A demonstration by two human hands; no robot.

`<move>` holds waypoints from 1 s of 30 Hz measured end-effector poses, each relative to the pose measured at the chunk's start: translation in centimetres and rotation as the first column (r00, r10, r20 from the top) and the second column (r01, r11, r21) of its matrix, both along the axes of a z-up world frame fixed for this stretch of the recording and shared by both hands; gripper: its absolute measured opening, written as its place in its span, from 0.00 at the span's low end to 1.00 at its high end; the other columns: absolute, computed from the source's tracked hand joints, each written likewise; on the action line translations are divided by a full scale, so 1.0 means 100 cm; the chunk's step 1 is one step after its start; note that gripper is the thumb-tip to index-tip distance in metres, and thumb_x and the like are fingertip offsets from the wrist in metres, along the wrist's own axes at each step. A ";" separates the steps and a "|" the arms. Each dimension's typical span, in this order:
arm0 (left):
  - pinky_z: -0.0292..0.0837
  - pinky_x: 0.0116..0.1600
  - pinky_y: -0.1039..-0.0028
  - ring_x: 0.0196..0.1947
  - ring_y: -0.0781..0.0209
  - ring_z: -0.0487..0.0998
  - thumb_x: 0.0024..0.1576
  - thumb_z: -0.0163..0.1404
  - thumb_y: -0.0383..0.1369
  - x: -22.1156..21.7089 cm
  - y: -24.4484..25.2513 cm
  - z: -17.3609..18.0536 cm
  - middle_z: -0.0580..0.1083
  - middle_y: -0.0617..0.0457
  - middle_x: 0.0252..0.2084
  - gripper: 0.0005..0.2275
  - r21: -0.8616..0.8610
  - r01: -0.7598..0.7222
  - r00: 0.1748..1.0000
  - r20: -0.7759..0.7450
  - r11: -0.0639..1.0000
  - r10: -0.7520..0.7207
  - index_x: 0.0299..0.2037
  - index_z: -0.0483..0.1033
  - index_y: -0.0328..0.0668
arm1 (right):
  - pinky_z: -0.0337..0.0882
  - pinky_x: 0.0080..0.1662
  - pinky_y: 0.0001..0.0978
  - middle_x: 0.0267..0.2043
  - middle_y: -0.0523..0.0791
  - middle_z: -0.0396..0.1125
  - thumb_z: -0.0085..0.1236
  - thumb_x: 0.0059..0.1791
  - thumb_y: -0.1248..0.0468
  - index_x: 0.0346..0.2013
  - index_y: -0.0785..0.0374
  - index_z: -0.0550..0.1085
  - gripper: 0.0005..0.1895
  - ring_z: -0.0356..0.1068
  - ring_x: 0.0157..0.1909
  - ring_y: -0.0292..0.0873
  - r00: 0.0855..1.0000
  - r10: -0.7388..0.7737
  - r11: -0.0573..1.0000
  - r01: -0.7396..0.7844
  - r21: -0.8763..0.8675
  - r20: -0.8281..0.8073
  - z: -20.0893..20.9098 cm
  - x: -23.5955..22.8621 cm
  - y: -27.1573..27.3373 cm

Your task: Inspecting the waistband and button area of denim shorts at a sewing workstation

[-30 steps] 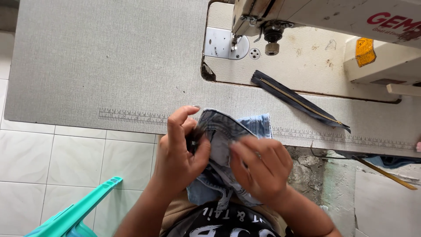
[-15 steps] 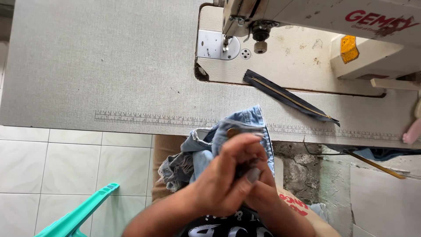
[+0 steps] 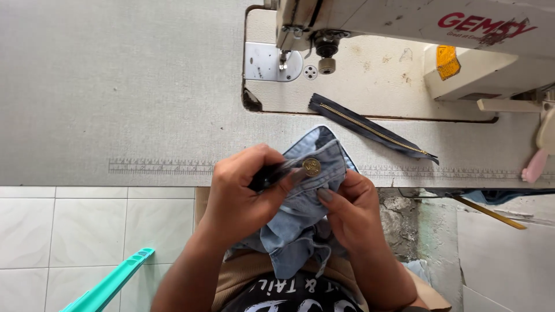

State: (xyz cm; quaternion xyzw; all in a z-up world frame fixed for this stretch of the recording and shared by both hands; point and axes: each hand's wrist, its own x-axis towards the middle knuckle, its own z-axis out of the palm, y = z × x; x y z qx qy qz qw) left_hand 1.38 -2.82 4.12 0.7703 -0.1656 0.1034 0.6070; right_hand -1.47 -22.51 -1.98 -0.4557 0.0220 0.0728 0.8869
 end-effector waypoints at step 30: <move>0.78 0.32 0.72 0.25 0.53 0.81 0.63 0.48 0.32 0.015 0.000 -0.047 0.80 0.46 0.35 0.10 0.167 -0.390 0.722 0.666 0.905 0.188 0.36 0.82 0.35 | 0.77 0.44 0.35 0.34 0.52 0.74 0.67 0.44 0.72 0.36 0.72 0.79 0.08 0.73 0.42 0.40 0.975 0.078 0.857 0.041 -0.513 0.208 -0.006 0.043 0.008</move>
